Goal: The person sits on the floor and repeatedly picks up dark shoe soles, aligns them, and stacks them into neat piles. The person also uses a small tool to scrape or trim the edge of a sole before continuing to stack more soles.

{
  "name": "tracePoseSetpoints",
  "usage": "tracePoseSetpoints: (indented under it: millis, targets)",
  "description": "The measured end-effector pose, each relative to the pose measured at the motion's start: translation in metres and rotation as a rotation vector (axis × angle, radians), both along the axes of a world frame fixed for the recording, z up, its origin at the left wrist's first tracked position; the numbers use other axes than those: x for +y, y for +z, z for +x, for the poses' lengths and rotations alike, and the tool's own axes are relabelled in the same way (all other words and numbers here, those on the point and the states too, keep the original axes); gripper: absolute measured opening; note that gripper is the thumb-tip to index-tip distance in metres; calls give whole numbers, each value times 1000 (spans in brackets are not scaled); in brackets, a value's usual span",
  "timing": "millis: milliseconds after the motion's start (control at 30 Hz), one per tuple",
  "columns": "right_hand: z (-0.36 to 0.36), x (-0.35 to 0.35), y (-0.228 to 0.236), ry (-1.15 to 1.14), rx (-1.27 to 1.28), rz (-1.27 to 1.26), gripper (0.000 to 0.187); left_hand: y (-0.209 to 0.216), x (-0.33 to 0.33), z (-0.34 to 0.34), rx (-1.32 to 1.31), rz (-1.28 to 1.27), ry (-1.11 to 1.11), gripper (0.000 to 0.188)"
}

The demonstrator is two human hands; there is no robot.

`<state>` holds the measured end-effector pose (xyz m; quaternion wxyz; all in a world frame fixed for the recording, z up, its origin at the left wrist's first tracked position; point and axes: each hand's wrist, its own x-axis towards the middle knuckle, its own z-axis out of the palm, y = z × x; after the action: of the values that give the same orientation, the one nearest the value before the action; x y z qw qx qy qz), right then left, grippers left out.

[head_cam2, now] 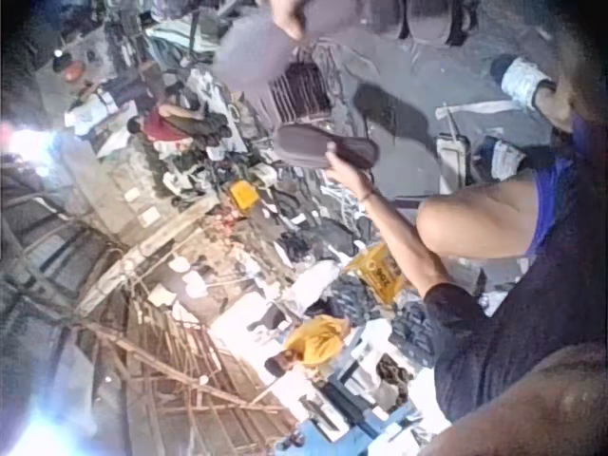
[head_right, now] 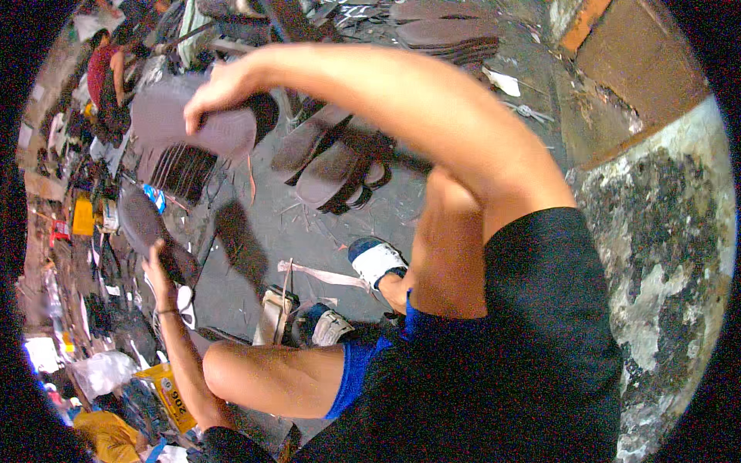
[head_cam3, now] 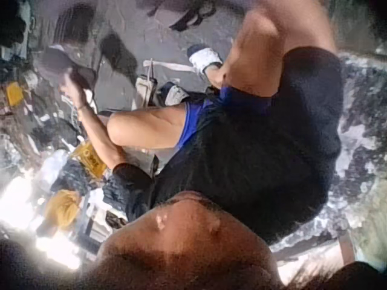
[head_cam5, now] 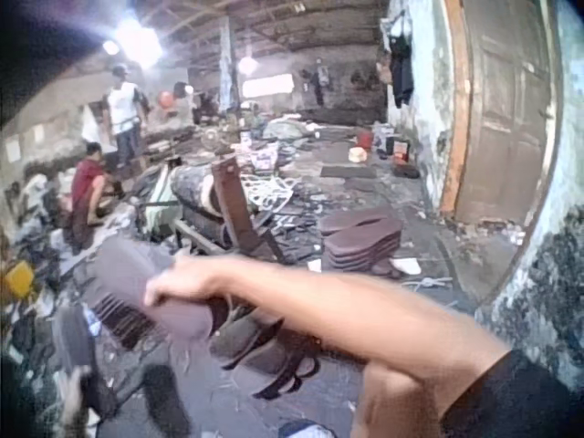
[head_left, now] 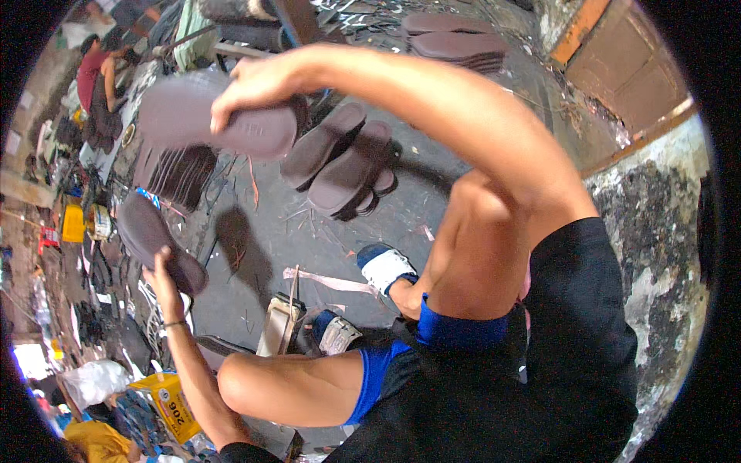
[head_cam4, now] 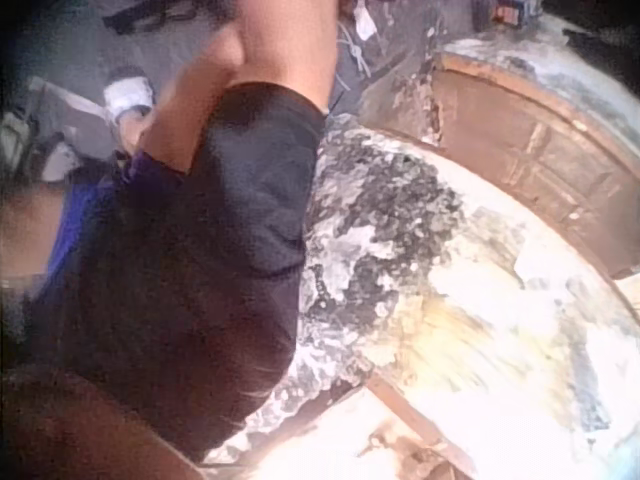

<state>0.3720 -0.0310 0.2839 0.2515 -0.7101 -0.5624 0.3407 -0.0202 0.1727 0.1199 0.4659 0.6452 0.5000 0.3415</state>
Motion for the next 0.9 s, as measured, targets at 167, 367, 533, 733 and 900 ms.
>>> tracePoseSetpoints:
  millis: [167,367,533,733,900]
  targets:
    - [89,-86,-10,-202,255,175,79,110,-61,125,-305,-293,-384,48]
    - [128,-143,-79,-353,542,142,50,92,-132,233,-360,-404,-492,44]
    - [127,-141,-142,-401,793,18,55,9,-175,266,-547,-685,-346,60]
    - [122,-116,-197,-411,935,-49,56,-14,-202,288,-513,-737,-222,66]
    - [113,-93,-216,-511,462,-174,66,-85,-176,298,33,-498,-69,76]
